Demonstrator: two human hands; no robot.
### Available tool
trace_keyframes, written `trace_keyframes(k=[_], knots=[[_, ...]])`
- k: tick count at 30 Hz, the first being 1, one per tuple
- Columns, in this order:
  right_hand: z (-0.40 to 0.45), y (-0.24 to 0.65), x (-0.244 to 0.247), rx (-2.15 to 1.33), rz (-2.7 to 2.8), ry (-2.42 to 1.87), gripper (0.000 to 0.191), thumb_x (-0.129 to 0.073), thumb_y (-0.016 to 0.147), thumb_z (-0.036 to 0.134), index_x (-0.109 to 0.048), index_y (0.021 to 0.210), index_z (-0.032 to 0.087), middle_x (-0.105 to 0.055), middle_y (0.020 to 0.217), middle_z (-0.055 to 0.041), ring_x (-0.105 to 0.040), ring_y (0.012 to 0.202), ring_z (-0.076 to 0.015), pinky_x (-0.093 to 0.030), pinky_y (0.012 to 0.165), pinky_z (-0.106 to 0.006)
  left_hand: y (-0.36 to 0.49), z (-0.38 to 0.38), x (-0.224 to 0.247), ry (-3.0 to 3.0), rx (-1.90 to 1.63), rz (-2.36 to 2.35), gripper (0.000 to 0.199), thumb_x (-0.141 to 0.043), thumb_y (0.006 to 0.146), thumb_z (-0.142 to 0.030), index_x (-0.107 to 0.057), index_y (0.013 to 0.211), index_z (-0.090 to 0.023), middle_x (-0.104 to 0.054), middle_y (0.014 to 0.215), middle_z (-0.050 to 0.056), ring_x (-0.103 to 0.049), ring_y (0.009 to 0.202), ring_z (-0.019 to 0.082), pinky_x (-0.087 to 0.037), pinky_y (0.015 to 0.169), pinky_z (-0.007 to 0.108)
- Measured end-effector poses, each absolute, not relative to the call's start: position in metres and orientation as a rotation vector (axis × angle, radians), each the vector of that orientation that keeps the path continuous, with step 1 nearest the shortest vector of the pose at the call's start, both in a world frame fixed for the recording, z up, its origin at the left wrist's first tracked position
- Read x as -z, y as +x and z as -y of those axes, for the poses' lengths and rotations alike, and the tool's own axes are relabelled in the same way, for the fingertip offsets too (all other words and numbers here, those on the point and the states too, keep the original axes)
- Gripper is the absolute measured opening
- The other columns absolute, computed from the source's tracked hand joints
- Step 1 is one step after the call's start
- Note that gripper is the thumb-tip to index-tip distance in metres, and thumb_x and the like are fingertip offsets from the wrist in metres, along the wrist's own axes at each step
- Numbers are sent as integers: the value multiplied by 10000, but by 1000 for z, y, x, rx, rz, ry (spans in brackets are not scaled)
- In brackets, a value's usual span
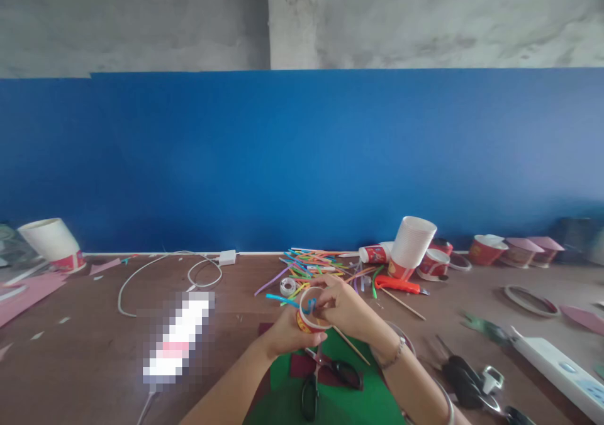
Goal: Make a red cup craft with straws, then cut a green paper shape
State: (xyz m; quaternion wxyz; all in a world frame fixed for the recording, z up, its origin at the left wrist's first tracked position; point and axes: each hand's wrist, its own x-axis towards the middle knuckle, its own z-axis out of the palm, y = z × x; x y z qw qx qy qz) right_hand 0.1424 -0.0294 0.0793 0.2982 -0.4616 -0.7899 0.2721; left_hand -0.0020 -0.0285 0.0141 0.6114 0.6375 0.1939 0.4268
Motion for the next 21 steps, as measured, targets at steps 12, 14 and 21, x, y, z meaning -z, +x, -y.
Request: trace_keyframes(k=[12,14,21], knots=[[31,157,-89,-717,2166,-1362,288,-502,582,58,-734,623,224,-642,1059,-46,-598,913,-212,-445,761,-292,-5,27,-6,1368,-948,-520,346,-713,617,-111,-614,947,-142,-613,828,33,-556,774,144,-431,724,250],[33,156,-92,-765,2153,-1288,331,-473,587,38,-734,676,220,-639,1061,-50,-588,942,-208,-446,790,-296,-5,28,-8,1378,-944,-531,359,-714,615,-105,-611,956,-146,-609,817,26,-553,756,137,-428,704,241],[36,148,-95,-768,2098,-1113,210,-608,659,141,-737,795,237,-585,1134,-60,-519,1079,-240,-394,925,-359,-5,30,-14,1364,-961,-493,422,-742,595,-120,-602,990,-169,-611,867,27,-559,815,159,-426,730,257]])
